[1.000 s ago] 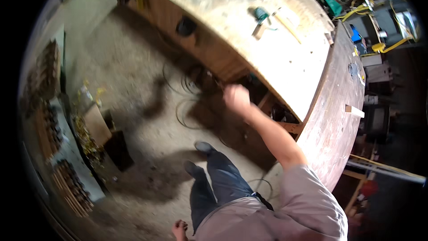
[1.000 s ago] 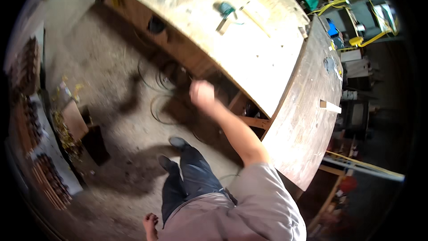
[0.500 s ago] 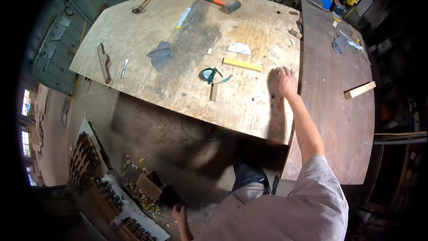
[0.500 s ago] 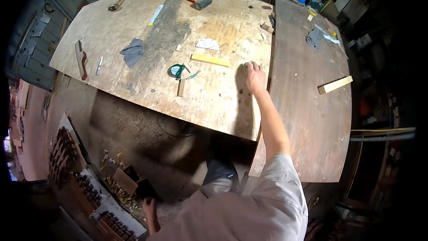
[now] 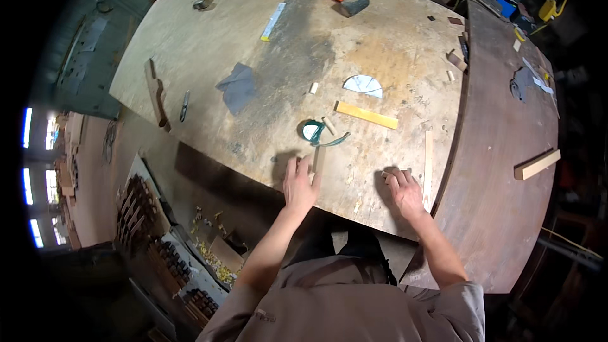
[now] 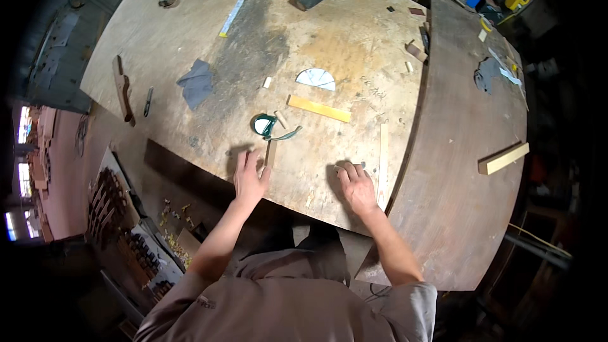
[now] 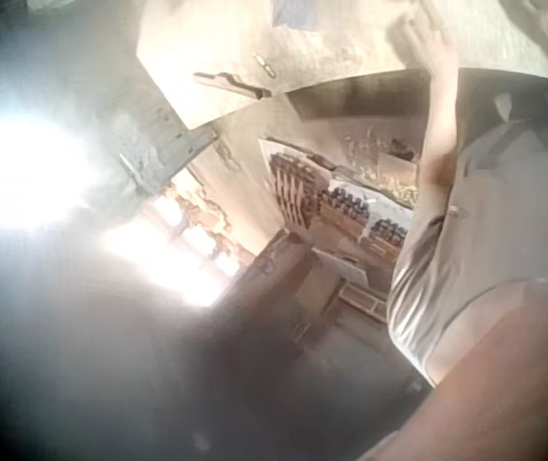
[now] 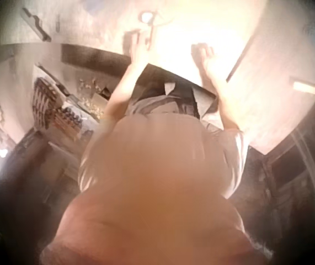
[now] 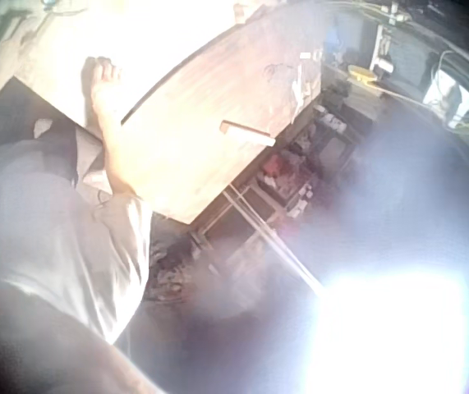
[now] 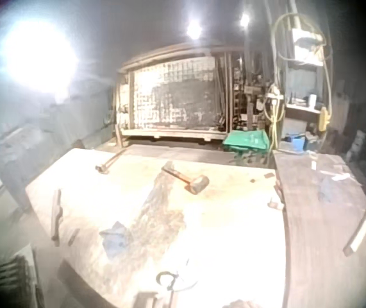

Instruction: The person retrieves a plastic bag and a small wooden piece from a shelf, then moves to a workbench. They use a scraper to clean the workbench surface and the wooden piece. The person then picks up a utility knife and a lighter, places them in a toolbox, and finally uses the lighter to burn the edge of the wooden piece.

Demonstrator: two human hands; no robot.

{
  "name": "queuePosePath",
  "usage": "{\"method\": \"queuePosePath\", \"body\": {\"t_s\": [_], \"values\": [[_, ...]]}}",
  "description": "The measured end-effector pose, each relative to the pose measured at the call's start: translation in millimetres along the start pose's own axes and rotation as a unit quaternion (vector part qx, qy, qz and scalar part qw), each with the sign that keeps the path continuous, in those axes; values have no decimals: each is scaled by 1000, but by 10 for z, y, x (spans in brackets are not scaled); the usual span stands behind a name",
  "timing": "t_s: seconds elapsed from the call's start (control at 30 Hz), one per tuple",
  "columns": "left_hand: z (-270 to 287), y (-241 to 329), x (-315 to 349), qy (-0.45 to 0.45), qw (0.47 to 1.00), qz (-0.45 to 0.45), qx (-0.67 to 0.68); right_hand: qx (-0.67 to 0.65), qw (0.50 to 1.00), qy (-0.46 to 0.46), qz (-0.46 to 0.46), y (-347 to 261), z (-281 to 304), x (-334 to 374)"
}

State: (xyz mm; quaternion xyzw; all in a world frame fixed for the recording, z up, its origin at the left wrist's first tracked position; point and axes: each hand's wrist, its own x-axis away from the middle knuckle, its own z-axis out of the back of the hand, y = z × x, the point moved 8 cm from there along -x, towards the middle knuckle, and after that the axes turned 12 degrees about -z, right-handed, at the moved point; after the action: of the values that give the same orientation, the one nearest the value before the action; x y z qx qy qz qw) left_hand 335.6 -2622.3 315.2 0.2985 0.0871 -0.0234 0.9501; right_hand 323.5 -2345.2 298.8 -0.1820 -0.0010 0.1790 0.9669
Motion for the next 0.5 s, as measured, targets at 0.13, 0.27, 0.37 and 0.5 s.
{"method": "queuePosePath", "body": {"t_s": [0.13, 0.27, 0.37, 0.5], "values": [[-89, 49, -458, -3, 997, -70, -19, -137, 969, 78, -191, 70, 25, -147], [29, -208, -1022, 14, 997, -67, 27, -381, 860, 50, -335, -48, -208, -430], [-146, -92, -1502, -77, 969, -234, 7, -366, 866, 72, -333, -493, -75, -1024], [-837, -263, -1634, -241, 922, -301, 7, -351, 883, 88, -299, -815, -47, -1470]]}}
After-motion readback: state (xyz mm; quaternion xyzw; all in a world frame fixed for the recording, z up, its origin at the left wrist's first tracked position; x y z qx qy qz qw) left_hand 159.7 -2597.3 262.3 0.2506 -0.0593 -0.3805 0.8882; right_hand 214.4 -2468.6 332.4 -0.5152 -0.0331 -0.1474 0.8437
